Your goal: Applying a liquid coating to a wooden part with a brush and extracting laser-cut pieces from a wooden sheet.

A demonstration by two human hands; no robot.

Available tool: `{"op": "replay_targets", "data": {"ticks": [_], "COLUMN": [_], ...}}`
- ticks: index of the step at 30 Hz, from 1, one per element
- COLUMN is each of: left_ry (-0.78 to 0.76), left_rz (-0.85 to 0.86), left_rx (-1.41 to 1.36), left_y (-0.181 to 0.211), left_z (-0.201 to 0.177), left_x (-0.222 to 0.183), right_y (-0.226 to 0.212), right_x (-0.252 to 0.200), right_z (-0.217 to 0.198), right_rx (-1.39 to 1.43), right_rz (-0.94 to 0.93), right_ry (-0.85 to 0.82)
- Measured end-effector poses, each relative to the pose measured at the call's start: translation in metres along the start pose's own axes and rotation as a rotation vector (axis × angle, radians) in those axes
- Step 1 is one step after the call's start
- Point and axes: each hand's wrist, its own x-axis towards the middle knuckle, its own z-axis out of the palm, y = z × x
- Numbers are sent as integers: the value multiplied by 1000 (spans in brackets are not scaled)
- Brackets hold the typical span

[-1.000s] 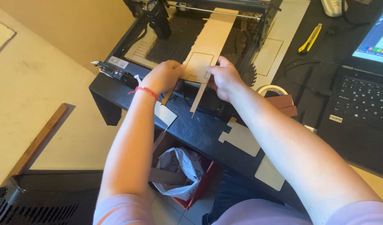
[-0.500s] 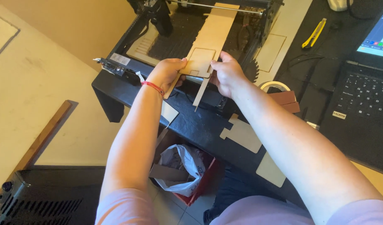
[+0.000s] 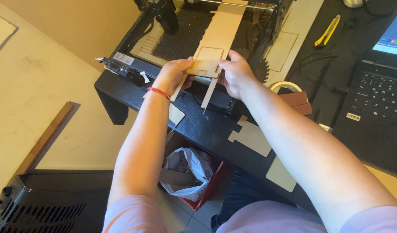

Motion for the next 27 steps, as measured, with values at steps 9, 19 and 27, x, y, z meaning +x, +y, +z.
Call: {"op": "replay_targets", "data": {"ticks": [9, 19, 27], "left_ry": [-341, -61, 52], "left_rz": [229, 490, 424], "left_rx": [-672, -135, -108], "left_y": [-30, -26, -10], "left_z": [-11, 27, 54], "left_x": [10, -17, -35], "right_y": [-10, -16, -12], "right_x": [-11, -21, -13], "right_z": [4, 8, 3], "right_rx": [13, 8, -22], "right_rz": [26, -46, -98], "right_ry": [-6, -17, 41]}}
